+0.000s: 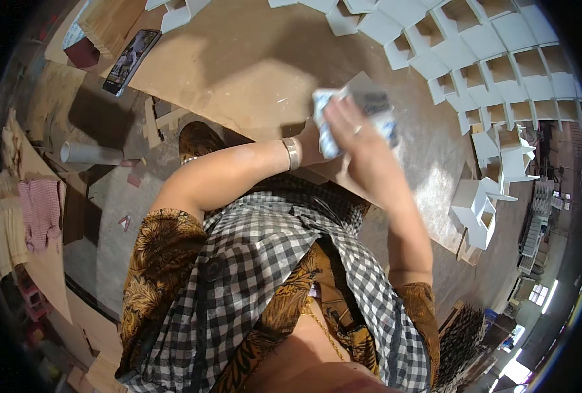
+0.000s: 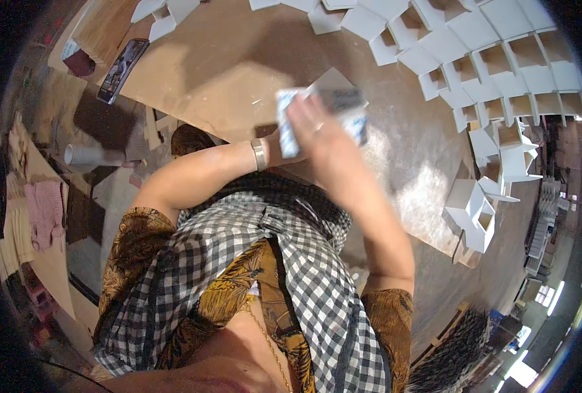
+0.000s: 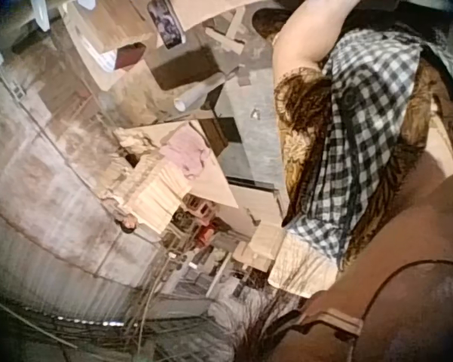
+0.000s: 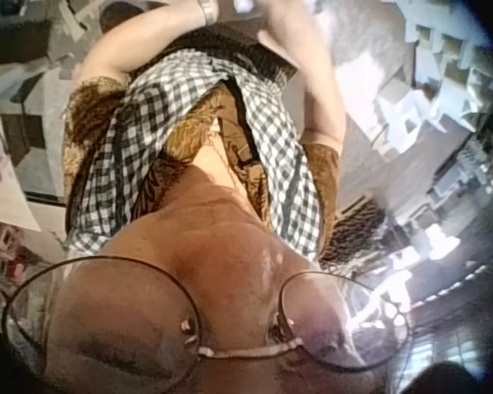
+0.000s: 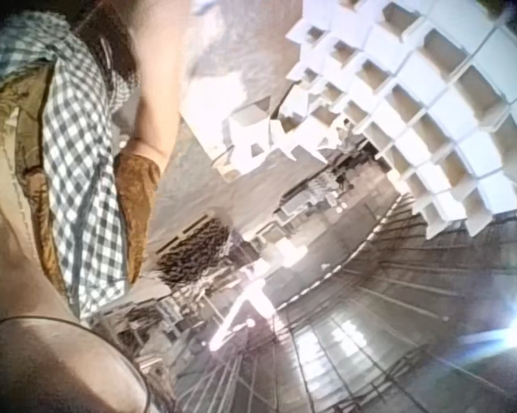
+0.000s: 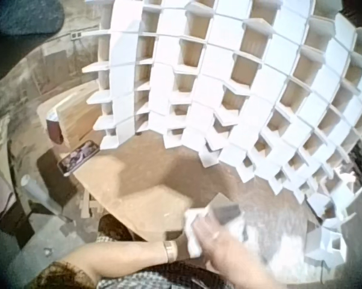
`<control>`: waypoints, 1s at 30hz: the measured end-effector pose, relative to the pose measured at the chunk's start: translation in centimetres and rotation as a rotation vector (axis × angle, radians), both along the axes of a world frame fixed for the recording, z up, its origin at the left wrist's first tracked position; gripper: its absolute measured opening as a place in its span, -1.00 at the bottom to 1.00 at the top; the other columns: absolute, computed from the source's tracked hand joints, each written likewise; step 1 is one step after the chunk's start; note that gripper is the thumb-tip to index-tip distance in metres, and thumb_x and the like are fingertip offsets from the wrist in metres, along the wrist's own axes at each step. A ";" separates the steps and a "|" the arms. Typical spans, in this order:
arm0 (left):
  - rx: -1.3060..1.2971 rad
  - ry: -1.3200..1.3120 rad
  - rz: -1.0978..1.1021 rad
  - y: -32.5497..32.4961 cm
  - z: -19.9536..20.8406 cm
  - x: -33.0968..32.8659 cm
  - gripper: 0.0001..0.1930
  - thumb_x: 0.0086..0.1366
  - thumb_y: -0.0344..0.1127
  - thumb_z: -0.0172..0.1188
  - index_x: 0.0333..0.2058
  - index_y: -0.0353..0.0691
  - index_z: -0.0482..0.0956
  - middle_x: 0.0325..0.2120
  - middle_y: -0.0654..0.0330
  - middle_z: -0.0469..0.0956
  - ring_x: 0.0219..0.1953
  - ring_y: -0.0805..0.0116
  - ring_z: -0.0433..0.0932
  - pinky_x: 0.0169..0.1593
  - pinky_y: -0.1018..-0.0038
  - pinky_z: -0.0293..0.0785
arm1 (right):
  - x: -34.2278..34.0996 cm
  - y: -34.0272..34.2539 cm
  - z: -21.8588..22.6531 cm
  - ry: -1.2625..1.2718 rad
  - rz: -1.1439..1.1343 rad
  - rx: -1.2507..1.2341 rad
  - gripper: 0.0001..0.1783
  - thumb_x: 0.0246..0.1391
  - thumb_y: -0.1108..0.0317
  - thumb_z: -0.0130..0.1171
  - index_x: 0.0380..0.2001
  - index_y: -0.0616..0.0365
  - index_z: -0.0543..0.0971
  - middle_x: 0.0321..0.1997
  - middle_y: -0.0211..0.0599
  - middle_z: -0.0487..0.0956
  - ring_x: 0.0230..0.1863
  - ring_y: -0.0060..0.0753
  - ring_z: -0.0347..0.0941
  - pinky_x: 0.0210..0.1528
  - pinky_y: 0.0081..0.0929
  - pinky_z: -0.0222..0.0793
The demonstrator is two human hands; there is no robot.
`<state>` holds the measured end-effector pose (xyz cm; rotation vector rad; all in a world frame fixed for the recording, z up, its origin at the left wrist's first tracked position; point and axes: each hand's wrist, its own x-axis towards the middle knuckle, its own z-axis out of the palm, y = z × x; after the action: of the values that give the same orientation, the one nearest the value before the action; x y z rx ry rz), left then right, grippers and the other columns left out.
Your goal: Sanding the edges and flat surfaces of a white wooden interlocking module using a piece of sandpaper.
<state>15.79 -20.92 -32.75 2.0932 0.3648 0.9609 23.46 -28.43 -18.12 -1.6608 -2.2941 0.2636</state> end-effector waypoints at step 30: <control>0.223 0.089 -0.069 0.6 3.4 -0.6 -0.69 0.14 -0.26 -0.06 -0.14 -0.19 0.40 -0.13 0.03 0.38 -0.02 0.09 0.30 0.06 0.23 0.18 | 3.7 3.9 -1.7 0.247 -0.252 0.004 -0.37 -0.25 0.74 -0.19 -0.02 0.06 0.40 0.09 -0.13 0.33 0.20 -0.15 0.12 0.24 -0.38 -0.02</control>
<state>15.18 -20.27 -29.31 2.3402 0.2376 0.9046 27.12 -24.50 -19.78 -1.7831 -1.8855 0.3822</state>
